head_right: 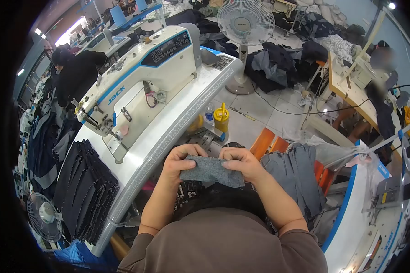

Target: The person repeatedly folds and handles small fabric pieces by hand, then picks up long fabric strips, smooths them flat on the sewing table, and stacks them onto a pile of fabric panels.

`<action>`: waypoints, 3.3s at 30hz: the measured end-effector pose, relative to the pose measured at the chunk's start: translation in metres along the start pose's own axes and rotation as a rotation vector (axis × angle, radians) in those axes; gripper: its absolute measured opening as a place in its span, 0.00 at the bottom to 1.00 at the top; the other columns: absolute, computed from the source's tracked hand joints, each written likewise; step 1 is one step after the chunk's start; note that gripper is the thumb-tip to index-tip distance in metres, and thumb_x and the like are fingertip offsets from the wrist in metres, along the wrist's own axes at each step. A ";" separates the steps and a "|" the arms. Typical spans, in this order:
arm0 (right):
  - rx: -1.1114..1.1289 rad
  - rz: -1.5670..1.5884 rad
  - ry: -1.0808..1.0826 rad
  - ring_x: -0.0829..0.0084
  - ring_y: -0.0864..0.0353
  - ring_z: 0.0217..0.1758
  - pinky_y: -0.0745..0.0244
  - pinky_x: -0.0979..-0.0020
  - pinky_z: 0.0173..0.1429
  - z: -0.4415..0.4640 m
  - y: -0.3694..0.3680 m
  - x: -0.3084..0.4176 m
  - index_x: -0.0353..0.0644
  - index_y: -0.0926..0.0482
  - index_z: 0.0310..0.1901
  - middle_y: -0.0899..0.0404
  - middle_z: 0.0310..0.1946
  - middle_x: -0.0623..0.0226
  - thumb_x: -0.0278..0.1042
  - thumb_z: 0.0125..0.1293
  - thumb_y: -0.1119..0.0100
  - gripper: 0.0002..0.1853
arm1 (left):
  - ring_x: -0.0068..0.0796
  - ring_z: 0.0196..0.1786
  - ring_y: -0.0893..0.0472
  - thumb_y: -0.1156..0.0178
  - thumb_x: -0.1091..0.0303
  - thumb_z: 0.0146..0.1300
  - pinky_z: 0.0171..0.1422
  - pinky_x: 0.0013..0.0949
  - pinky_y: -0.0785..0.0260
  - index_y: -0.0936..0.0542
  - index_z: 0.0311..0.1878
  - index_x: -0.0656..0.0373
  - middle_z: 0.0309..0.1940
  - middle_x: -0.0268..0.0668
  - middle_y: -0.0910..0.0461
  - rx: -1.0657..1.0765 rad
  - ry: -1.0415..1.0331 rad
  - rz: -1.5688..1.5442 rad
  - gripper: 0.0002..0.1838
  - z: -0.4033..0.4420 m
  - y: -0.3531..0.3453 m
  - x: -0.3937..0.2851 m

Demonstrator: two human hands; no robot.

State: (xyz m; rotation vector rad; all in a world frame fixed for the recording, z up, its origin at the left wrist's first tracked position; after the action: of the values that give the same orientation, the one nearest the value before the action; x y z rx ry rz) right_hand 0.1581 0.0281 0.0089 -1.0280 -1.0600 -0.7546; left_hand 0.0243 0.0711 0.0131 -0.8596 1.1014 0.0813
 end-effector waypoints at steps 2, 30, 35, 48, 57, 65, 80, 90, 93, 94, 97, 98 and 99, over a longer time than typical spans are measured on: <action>-0.017 0.083 -0.070 0.78 0.34 0.36 0.38 0.76 0.44 0.000 -0.002 -0.009 0.40 0.36 0.19 0.30 0.33 0.67 0.30 0.57 0.42 0.15 | 0.26 0.42 0.23 0.38 0.73 0.56 0.48 0.27 0.32 0.22 0.36 0.64 0.39 0.39 0.22 -0.024 0.068 -0.050 0.07 -0.004 0.005 0.010; 0.304 0.287 -0.361 0.81 0.25 0.45 0.32 0.79 0.51 0.013 -0.038 -0.035 0.37 0.29 0.48 0.24 0.42 0.70 0.24 0.60 0.41 0.14 | 0.19 0.38 0.24 0.38 0.74 0.49 0.46 0.22 0.34 0.20 0.36 0.67 0.31 0.31 0.21 0.069 0.204 0.178 0.11 -0.003 0.030 0.012; 0.361 0.118 -0.500 0.79 0.22 0.48 0.29 0.75 0.55 0.003 -0.046 -0.051 0.34 0.24 0.52 0.19 0.43 0.68 0.26 0.59 0.36 0.19 | 0.18 0.37 0.25 0.37 0.75 0.53 0.45 0.21 0.35 0.19 0.38 0.67 0.31 0.30 0.22 0.069 0.232 0.326 0.09 -0.002 0.040 0.004; 0.731 -0.393 -0.362 0.73 0.23 0.43 0.29 0.72 0.51 0.000 -0.071 -0.030 0.33 0.23 0.43 0.19 0.38 0.64 0.31 0.56 0.31 0.16 | 0.32 0.39 0.27 0.32 0.70 0.50 0.49 0.32 0.37 0.22 0.32 0.67 0.28 0.37 0.25 0.274 0.089 0.832 0.11 0.013 0.016 -0.019; 0.679 -0.555 -0.090 0.63 0.23 0.48 0.31 0.66 0.55 0.008 -0.063 -0.005 0.34 0.22 0.40 0.22 0.42 0.57 0.31 0.54 0.32 0.14 | 0.29 0.26 0.30 0.35 0.68 0.54 0.34 0.32 0.38 0.25 0.27 0.66 0.20 0.41 0.30 0.224 0.008 1.060 0.11 0.013 0.009 -0.032; -0.593 -0.889 0.602 0.67 0.27 0.32 0.33 0.74 0.36 0.031 0.016 0.092 0.37 0.21 0.37 0.27 0.29 0.62 0.19 0.46 0.37 0.14 | 0.40 0.24 0.29 0.33 0.71 0.49 0.35 0.39 0.34 0.33 0.19 0.55 0.18 0.36 0.33 -0.093 -0.657 1.552 0.15 -0.001 -0.088 -0.024; -0.356 -0.925 0.646 0.68 0.28 0.28 0.34 0.71 0.32 0.018 -0.017 0.078 0.40 0.24 0.38 0.30 0.26 0.64 0.28 0.51 0.35 0.12 | 0.48 0.35 0.25 0.46 0.64 0.66 0.41 0.39 0.34 0.29 0.36 0.64 0.30 0.50 0.26 -0.271 -0.233 1.005 0.11 0.017 -0.033 -0.035; -0.431 -1.252 0.825 0.56 0.26 0.26 0.32 0.61 0.30 0.006 -0.018 0.069 0.38 0.26 0.35 0.28 0.24 0.59 0.31 0.50 0.35 0.12 | 0.55 0.37 0.26 0.46 0.67 0.65 0.39 0.45 0.34 0.30 0.34 0.63 0.30 0.51 0.28 -0.387 -0.451 1.264 0.09 0.015 -0.050 -0.027; -0.537 -1.194 0.794 0.55 0.25 0.27 0.31 0.61 0.32 0.004 -0.008 0.061 0.38 0.26 0.35 0.26 0.25 0.59 0.31 0.50 0.35 0.12 | 0.55 0.38 0.26 0.46 0.68 0.65 0.41 0.45 0.33 0.30 0.35 0.63 0.31 0.51 0.27 -0.348 -0.403 1.254 0.08 0.018 -0.047 -0.026; -0.537 -1.193 0.788 0.55 0.25 0.27 0.31 0.61 0.32 0.002 -0.009 0.062 0.38 0.26 0.35 0.26 0.25 0.59 0.31 0.50 0.35 0.12 | 0.55 0.38 0.26 0.46 0.68 0.65 0.41 0.45 0.33 0.30 0.35 0.63 0.31 0.51 0.27 -0.349 -0.396 1.252 0.08 0.018 -0.046 -0.028; -0.458 -1.109 0.661 0.56 0.24 0.29 0.30 0.62 0.33 0.009 -0.008 0.072 0.38 0.26 0.35 0.25 0.27 0.58 0.31 0.50 0.36 0.12 | 0.55 0.39 0.26 0.46 0.68 0.64 0.41 0.45 0.33 0.29 0.35 0.62 0.32 0.50 0.27 -0.302 -0.276 1.232 0.07 0.019 -0.041 -0.031; -0.404 -1.094 0.600 0.56 0.23 0.29 0.29 0.62 0.34 0.012 -0.008 0.072 0.38 0.26 0.35 0.24 0.27 0.58 0.31 0.50 0.36 0.12 | 0.55 0.39 0.26 0.46 0.68 0.64 0.42 0.45 0.33 0.29 0.35 0.62 0.32 0.50 0.27 -0.277 -0.275 1.263 0.07 0.019 -0.042 -0.031; -0.352 -1.080 0.537 0.56 0.23 0.30 0.29 0.63 0.35 0.014 -0.008 0.070 0.38 0.26 0.35 0.24 0.27 0.57 0.31 0.50 0.36 0.12 | 0.54 0.39 0.26 0.46 0.69 0.64 0.42 0.45 0.33 0.29 0.34 0.63 0.32 0.49 0.27 -0.249 -0.274 1.292 0.07 0.020 -0.043 -0.029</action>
State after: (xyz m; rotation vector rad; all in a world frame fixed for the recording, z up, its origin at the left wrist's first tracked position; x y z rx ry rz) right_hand 0.1695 0.0368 0.0794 -0.3979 -0.9703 -2.0178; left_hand 0.0452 0.0641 0.0642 -0.2084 1.2361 1.3836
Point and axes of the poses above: each hand's wrist, its own z-axis towards the middle knuckle, its own y-axis out of the back of the hand, x = y × z, the point moved 8 cm from there along z, towards the middle knuckle
